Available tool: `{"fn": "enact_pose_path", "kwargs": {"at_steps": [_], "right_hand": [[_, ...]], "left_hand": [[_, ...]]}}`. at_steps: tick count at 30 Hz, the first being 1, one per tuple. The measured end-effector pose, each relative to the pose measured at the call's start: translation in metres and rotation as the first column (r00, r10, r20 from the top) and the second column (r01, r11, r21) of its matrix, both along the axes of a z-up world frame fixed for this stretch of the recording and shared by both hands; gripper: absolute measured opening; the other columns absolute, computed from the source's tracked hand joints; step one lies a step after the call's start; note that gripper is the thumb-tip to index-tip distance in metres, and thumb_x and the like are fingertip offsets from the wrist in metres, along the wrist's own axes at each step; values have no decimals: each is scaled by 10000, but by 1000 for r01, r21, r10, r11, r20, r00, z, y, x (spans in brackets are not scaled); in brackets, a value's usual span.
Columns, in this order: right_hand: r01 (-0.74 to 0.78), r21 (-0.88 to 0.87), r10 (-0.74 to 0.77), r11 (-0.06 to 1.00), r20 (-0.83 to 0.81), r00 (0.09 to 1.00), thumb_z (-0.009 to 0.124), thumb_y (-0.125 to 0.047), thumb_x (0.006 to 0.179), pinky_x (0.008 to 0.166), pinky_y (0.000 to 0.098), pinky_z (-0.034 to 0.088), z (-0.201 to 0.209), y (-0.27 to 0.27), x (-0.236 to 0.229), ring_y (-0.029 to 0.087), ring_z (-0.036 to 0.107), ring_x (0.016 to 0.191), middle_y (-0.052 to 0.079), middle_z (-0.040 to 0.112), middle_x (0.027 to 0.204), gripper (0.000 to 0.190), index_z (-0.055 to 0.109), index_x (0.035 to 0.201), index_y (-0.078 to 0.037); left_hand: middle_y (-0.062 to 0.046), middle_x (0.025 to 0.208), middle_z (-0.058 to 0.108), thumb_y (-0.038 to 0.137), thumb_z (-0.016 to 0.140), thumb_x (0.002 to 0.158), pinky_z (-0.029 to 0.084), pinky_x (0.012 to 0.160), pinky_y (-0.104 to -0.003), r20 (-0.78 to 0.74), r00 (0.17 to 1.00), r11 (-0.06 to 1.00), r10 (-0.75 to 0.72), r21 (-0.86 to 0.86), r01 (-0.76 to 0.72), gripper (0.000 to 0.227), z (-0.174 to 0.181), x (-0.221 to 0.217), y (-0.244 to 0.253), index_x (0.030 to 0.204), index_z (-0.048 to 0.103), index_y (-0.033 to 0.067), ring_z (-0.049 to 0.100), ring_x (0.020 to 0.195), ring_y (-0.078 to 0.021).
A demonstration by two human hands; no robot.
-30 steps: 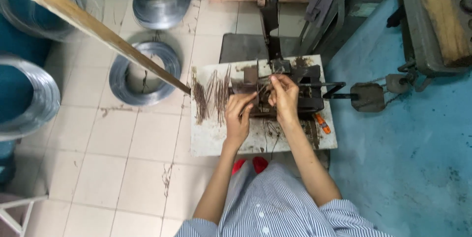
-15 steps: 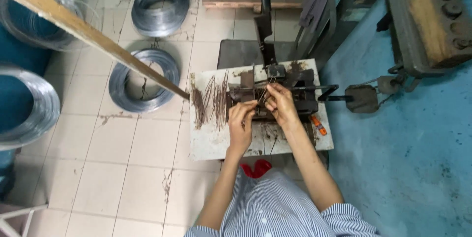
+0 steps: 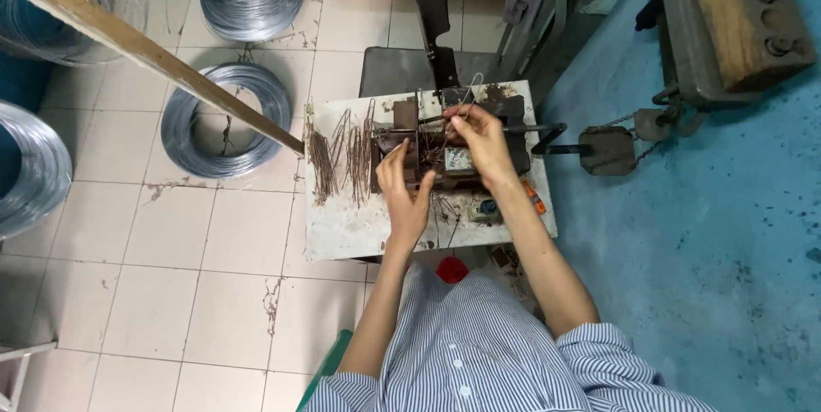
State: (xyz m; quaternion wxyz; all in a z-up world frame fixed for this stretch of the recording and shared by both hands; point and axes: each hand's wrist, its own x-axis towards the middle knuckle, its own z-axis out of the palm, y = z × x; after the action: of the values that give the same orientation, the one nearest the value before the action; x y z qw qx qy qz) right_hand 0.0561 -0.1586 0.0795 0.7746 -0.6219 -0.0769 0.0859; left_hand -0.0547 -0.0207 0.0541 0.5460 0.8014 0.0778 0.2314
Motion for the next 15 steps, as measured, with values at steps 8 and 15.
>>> {"fn": "enact_pose_path", "kwargs": {"at_steps": [8,15], "right_hand": [[238,-858,322,455,408,854,764,-258,903,991,375,382,14,-7,23,129,637,907,-117,722,851,126,711,1018,-262],[400,-897,499,189,439,747,719,-346,922,1114,451,291,-34,1,41,113,597,1029,-103,698,897,54,706,923,-294]], "left_hand": [[-155,1365,448,154,570,1025,274,1147,-567,-179,977,989,119,113,-100,531,-22,4,38,1533,418,131,350,1383,-351],[-104,1317,481,83,639,949,299,1138,-520,-80,992,959,93,276,-68,528,-30,13,62,1459,523,147,408,1320,-328]]}}
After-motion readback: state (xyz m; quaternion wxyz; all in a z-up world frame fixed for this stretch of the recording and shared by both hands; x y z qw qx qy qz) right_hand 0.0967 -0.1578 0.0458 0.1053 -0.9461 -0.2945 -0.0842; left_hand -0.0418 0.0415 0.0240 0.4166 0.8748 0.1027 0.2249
